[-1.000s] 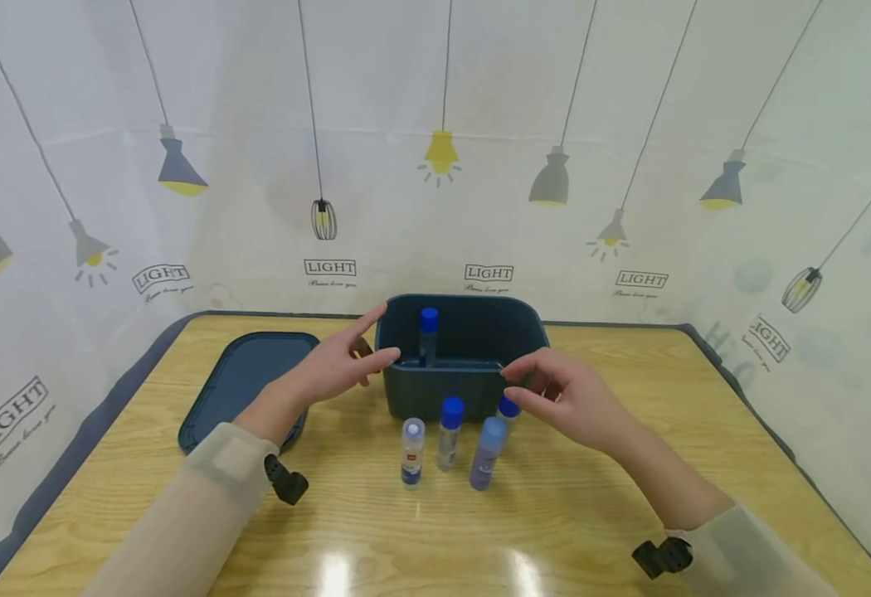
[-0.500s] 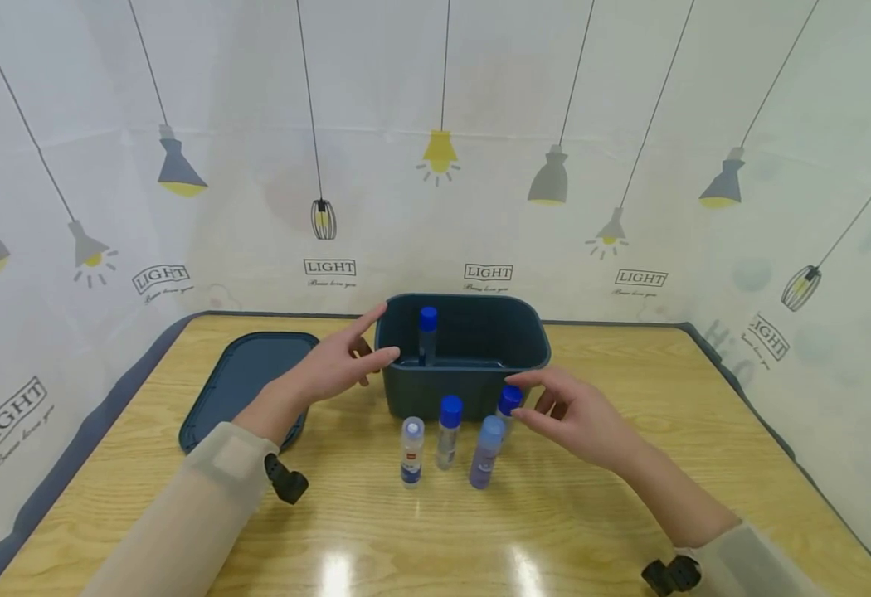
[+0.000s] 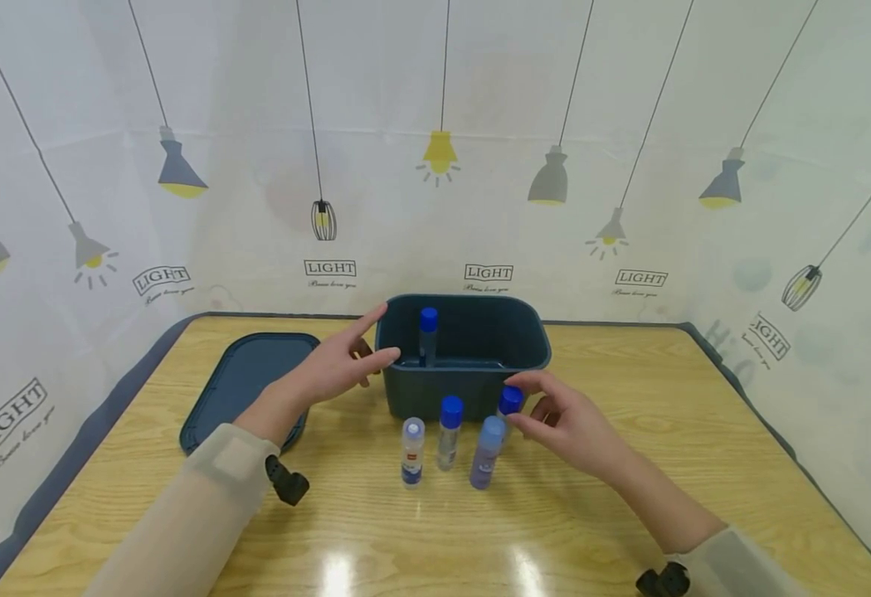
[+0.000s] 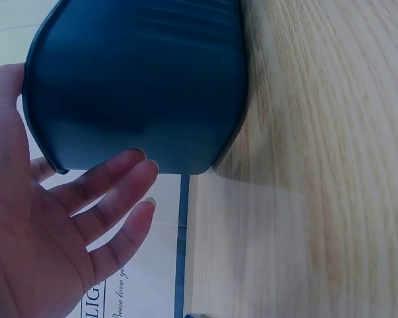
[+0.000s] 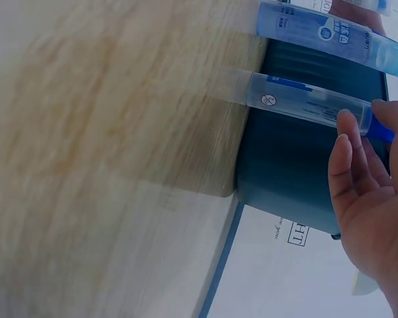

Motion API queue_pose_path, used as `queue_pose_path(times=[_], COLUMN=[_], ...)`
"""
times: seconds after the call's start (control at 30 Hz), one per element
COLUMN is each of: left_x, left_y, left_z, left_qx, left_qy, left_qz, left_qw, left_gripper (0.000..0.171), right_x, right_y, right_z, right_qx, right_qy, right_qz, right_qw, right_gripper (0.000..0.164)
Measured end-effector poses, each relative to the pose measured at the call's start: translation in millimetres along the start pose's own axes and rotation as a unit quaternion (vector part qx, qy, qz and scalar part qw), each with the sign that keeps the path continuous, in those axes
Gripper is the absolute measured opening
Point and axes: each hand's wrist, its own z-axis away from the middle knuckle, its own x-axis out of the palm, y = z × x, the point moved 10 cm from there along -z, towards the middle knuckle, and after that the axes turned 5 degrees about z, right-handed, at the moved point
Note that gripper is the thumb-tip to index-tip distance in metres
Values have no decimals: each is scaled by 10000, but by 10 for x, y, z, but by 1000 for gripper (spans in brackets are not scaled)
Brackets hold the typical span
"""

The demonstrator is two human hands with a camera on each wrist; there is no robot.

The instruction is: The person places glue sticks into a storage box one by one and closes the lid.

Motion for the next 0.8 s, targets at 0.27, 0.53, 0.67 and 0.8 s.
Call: queue_pose_path(times=[0.27,0.53,0.67,0.8], left_x=[15,5,-3,-2], left_y=[11,11,14,11], left_z=[9,0,2,7], left_qx=[5,39,27,6], left_qy=[-33,-39,-31,-30], left_qz=[13,8,-16,-22], left_qw=[10000,10000,10000,10000], left_gripper=[91,90,90,90], right_x=[-7,-76,-165,-271], right_y=[-5,-43,-81,-140], right_z=[29,84,133,189], right_qx=[12,-157,-346,-515], right_qy=[61,150,296,440], right_qz=[19,-33,-78,-81], right_qw=[10000,9998,9989,9977], right_gripper=[41,39,39,40])
